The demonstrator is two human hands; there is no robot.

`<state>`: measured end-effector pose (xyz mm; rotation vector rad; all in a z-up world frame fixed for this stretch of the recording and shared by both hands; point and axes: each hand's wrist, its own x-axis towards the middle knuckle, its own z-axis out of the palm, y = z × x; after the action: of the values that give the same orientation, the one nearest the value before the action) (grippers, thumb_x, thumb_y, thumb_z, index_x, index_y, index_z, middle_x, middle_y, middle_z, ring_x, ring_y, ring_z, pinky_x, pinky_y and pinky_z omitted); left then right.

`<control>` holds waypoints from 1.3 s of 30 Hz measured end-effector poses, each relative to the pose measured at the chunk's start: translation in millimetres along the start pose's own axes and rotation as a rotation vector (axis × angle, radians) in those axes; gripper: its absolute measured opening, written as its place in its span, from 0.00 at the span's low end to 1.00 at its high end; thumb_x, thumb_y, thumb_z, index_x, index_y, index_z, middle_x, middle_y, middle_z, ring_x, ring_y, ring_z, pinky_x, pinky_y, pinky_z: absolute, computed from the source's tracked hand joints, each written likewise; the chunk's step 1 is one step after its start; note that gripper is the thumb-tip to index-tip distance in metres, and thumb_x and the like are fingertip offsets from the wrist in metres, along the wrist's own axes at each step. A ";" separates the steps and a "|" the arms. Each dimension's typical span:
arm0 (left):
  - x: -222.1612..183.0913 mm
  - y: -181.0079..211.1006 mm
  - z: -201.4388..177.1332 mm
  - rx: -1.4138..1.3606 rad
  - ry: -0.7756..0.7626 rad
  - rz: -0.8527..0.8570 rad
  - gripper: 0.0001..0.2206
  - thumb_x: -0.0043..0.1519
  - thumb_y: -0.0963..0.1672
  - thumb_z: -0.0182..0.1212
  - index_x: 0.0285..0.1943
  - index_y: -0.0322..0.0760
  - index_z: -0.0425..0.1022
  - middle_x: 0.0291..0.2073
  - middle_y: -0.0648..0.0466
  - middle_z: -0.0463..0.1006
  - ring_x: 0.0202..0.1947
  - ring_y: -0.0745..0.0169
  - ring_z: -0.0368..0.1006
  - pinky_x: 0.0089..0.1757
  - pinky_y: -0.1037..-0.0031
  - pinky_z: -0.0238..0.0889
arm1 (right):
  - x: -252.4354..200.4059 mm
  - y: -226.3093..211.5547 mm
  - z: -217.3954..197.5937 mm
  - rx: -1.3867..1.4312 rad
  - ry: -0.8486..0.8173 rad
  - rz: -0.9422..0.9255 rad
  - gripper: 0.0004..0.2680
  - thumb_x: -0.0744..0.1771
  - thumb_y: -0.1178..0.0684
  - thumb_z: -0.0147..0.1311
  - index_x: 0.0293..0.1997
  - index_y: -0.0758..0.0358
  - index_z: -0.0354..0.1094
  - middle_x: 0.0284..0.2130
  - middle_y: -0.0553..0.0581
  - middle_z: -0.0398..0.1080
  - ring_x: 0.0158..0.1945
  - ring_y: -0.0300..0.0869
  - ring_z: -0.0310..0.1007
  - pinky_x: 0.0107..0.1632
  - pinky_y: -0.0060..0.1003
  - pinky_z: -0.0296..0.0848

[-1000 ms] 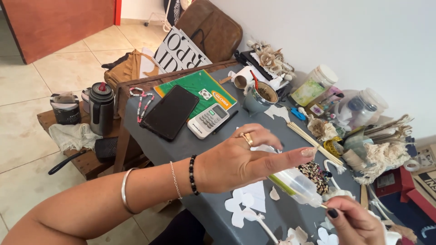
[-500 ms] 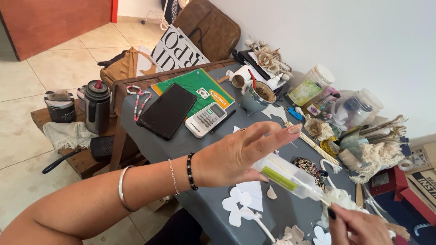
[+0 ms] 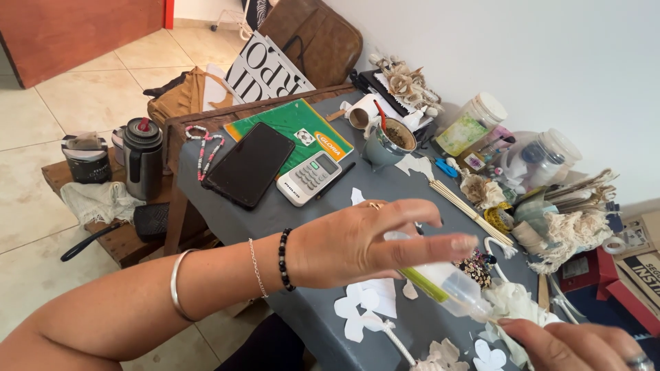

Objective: Creating decorative flowers by cutting fabric petals and gluing them onto wooden sticks.

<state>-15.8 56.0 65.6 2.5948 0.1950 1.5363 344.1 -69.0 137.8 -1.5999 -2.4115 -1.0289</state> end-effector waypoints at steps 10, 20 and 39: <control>1.5 7.3 -1.4 0.438 0.066 0.167 0.39 0.77 0.29 0.52 0.85 0.65 0.43 0.66 0.49 0.68 0.42 0.56 0.69 0.49 0.65 0.69 | 30.5 20.4 24.6 0.770 -0.059 0.182 0.05 0.62 0.54 0.61 0.35 0.54 0.84 0.31 0.51 0.81 0.30 0.37 0.80 0.38 0.32 0.72; 0.3 2.2 -2.3 0.399 0.087 0.135 0.39 0.75 0.28 0.51 0.85 0.61 0.43 0.65 0.49 0.69 0.40 0.55 0.63 0.49 0.65 0.66 | 18.0 -17.0 52.8 1.449 0.033 0.827 0.07 0.66 0.65 0.55 0.47 0.79 0.73 0.36 0.68 0.72 0.38 0.48 0.66 0.45 0.36 0.59; -31.7 -11.7 0.8 0.075 0.031 -0.357 0.43 0.62 0.40 0.66 0.82 0.43 0.37 0.62 0.45 0.74 0.53 0.48 0.74 0.49 0.61 0.67 | 6.9 2.7 -6.6 0.441 0.182 0.290 0.08 0.66 0.56 0.57 0.48 0.57 0.78 0.32 0.54 0.75 0.27 0.39 0.67 0.34 0.33 0.66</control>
<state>-30.7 62.1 35.8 2.4192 0.6890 1.4617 341.2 -66.6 147.0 -1.5526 -2.0248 -0.5216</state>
